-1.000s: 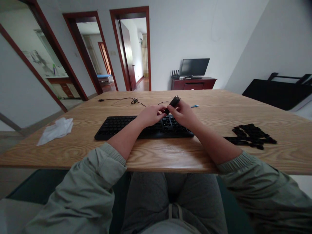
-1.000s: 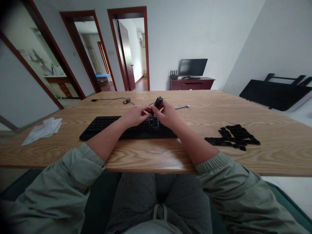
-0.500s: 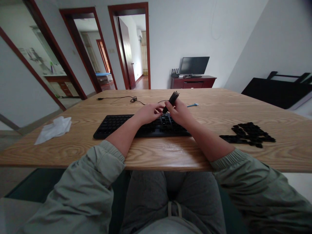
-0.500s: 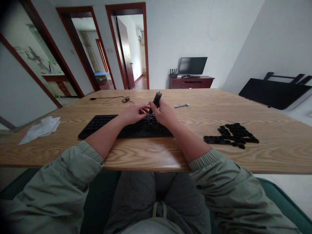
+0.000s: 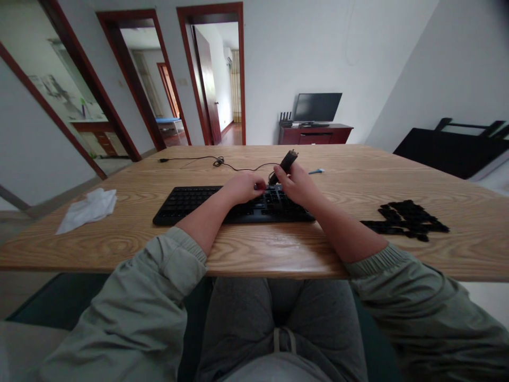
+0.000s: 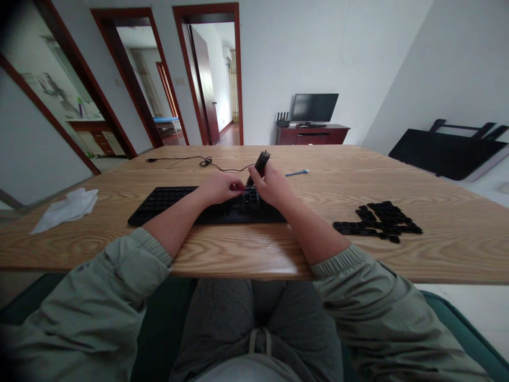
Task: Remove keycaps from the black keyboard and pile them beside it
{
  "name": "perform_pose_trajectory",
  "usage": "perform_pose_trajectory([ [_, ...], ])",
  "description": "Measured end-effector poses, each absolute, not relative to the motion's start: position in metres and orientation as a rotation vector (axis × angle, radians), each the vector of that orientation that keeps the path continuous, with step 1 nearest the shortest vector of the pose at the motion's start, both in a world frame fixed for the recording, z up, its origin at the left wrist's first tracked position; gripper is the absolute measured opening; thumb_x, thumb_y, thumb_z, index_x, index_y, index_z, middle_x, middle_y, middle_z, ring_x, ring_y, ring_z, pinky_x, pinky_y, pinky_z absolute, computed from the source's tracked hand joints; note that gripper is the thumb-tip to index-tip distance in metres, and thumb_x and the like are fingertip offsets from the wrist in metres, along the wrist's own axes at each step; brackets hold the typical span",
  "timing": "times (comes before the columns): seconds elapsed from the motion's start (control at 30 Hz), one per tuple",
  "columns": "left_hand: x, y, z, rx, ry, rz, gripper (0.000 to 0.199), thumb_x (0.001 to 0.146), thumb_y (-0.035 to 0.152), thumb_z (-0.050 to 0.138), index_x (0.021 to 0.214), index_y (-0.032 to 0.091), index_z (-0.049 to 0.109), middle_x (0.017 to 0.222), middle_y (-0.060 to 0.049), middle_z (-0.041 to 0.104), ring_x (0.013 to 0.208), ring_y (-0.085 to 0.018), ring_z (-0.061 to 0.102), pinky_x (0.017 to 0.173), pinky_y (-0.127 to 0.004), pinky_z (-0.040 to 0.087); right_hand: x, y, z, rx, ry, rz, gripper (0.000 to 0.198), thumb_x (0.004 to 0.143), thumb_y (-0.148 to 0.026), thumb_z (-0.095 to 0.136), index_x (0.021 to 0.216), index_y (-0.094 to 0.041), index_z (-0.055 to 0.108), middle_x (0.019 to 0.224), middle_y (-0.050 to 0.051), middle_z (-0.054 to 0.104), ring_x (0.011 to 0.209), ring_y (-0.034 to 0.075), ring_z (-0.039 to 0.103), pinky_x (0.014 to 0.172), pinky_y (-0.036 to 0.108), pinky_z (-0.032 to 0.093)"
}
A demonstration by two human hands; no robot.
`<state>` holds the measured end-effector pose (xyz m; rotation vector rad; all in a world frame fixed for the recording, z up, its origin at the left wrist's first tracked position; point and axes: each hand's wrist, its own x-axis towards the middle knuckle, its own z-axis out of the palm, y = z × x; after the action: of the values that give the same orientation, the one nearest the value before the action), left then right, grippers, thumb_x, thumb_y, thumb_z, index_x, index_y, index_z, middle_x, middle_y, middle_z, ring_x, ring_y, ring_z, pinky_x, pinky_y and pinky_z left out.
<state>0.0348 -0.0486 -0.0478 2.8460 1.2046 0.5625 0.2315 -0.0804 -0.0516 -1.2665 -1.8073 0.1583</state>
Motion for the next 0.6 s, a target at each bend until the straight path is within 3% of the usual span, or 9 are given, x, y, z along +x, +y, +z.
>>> perform_pose_trajectory([
  [0.27, 0.039, -0.052, -0.049, 2.996, 1.186, 0.499, 0.023, 0.089, 0.029, 0.056, 0.098, 0.022, 0.076, 0.096, -0.003, 0.075, 0.088, -0.019, 0.066, 0.077, -0.028, 0.046, 0.237, -0.089, -0.051, -1.29, -1.777, 0.291, 0.034, 0.087, -0.05, 0.052, 0.076, -0.018, 0.058, 0.072, 0.006, 0.065, 0.063, 0.018, 0.054, 0.058, 0.031, 0.04],
  [0.6, 0.039, -0.053, -0.047, 3.062, 1.13, 0.495, 0.023, 0.09, 0.028, 0.053, 0.096, 0.023, 0.074, 0.095, -0.003, 0.073, 0.088, -0.019, 0.066, 0.078, -0.029, 0.046, 0.239, -0.092, -0.052, -1.236, -1.697, 0.359, 0.04, 0.086, -0.058, 0.055, 0.083, -0.018, 0.06, 0.077, 0.008, 0.067, 0.066, 0.02, 0.059, 0.06, 0.033, 0.046],
])
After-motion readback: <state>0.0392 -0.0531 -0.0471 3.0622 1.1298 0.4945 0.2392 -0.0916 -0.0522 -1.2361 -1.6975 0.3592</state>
